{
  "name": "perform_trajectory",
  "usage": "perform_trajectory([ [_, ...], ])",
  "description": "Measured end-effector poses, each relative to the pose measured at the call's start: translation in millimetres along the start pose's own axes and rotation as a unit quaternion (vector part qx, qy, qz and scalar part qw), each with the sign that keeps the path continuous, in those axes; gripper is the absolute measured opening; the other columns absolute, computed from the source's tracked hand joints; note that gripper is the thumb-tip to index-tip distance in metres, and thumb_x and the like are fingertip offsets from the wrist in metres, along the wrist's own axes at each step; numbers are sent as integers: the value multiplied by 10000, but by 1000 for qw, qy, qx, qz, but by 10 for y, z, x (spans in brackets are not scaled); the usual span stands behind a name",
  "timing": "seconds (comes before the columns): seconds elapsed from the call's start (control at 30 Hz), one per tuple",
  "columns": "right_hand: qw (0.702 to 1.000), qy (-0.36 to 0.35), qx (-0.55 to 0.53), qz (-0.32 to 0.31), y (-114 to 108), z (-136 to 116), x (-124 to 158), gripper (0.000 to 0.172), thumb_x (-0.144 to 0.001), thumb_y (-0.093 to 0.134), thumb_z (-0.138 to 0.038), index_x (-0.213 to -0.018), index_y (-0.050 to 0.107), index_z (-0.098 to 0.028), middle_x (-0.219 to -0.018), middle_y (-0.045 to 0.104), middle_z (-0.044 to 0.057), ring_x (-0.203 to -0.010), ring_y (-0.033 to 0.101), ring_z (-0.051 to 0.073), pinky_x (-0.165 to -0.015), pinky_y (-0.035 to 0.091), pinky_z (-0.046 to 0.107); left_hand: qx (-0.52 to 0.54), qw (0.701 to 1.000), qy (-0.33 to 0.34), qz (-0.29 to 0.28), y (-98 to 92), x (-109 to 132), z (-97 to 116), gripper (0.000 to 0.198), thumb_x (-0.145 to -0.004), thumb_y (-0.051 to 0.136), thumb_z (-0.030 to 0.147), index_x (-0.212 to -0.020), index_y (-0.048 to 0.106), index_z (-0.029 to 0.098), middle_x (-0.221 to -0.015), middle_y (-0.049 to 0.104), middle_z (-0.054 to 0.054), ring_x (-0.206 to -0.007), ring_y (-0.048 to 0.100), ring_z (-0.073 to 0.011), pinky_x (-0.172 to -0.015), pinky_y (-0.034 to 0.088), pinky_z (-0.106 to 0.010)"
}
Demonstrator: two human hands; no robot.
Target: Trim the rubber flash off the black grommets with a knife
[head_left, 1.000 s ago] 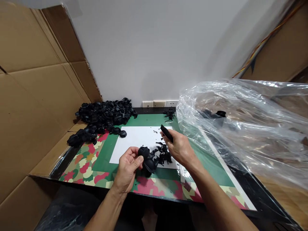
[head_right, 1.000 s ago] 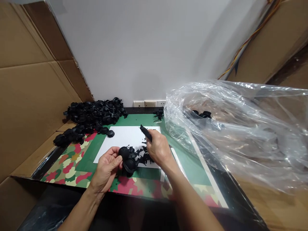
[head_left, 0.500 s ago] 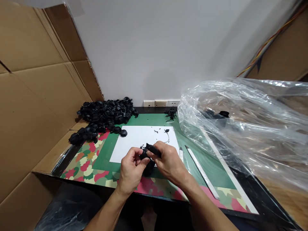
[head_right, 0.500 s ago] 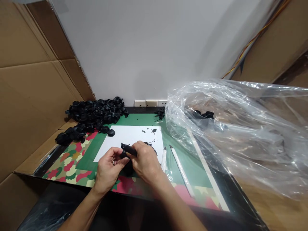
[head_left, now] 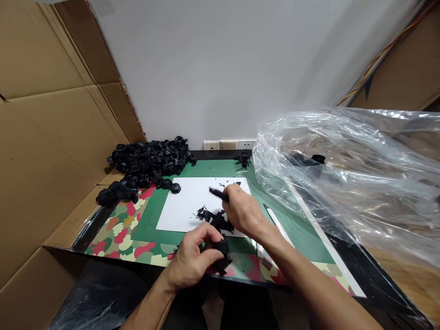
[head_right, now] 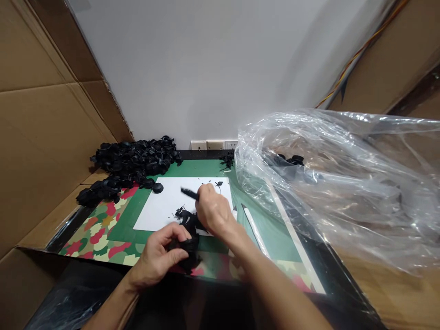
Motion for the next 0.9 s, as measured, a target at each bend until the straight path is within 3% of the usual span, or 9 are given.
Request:
perform_trajectory([
  [0.1, 998, 25, -40, 52, -113, 162, -77, 102, -851, 441, -190, -762, 488, -204, -746, 573, 51, -565, 456, 152, -524, 269, 263, 61, 997, -17, 48, -101, -50, -56, 210, -642, 736, 202, -761, 566, 169, -690, 569, 16, -637, 513, -108, -583, 411, -207],
  [0.23, 995, 44, -93, 7, -91, 222, -9, 214, -851, 416, -273, -642, 392, -229, -594, 499, 3, -516, 401, 144, -517, 287, 257, 156, 984, -30, 87, -175, -119, -113, 377, -603, 792, 227, -855, 515, 183, -696, 607, 22, -618, 540, -103, -579, 433, -204],
  [0.33, 990, 38, -138, 16, -44, 206, 91, 229, -821, 441, -311, -614, 382, -231, -573, 498, -3, -506, 406, 142, -512, 304, 256, 166, 981, -20, 101, -174, -111, -106, 424, -608, 791, 208, -915, 500, 193, -718, 633, 20, -622, 555, -105, -589, 445, -207],
  [0.47, 971, 17, -235, 47, -31, 158, 185, 130, -798, 466, -316, -721, 496, -216, -669, 584, 18, -574, 503, 162, -551, 381, 265, 119, 985, 3, 126, -184, -91, -78, 370, -615, 783, 189, -891, 536, 178, -728, 611, 21, -647, 540, -99, -616, 435, -203],
  [0.63, 947, -19, -320, 15, -16, 11, 248, 154, -813, 476, -272, -703, 555, -199, -667, 595, 14, -615, 546, 161, -577, 418, 260, 46, 990, 22, 132, -179, -103, -53, 322, -635, 756, 195, -888, 559, 175, -726, 606, 13, -641, 520, -106, -587, 405, -210],
  [0.77, 950, -62, -305, 9, 2, -114, 262, 160, -826, 509, -240, -694, 585, -190, -664, 592, 16, -606, 537, 150, -567, 412, 252, -33, 989, 39, 141, -155, -75, -5, 286, -660, 722, 190, -899, 567, 186, -731, 605, 16, -637, 529, -115, -592, 412, -225],
  [0.9, 970, -71, -233, 10, 19, -172, 242, 141, -809, 534, -179, -674, 574, -190, -653, 593, 15, -577, 528, 141, -540, 377, 241, -156, 970, 106, 156, -126, -37, 100, 257, -696, 658, 150, -931, 573, 208, -805, 638, 8, -645, 554, -119, -631, 445, -243],
])
Point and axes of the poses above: each hand's wrist, its own x-axis away from the middle knuckle, its own y-axis out of the palm, z = x × y, the point moved 5 cm from there along -x, towards the middle knuckle
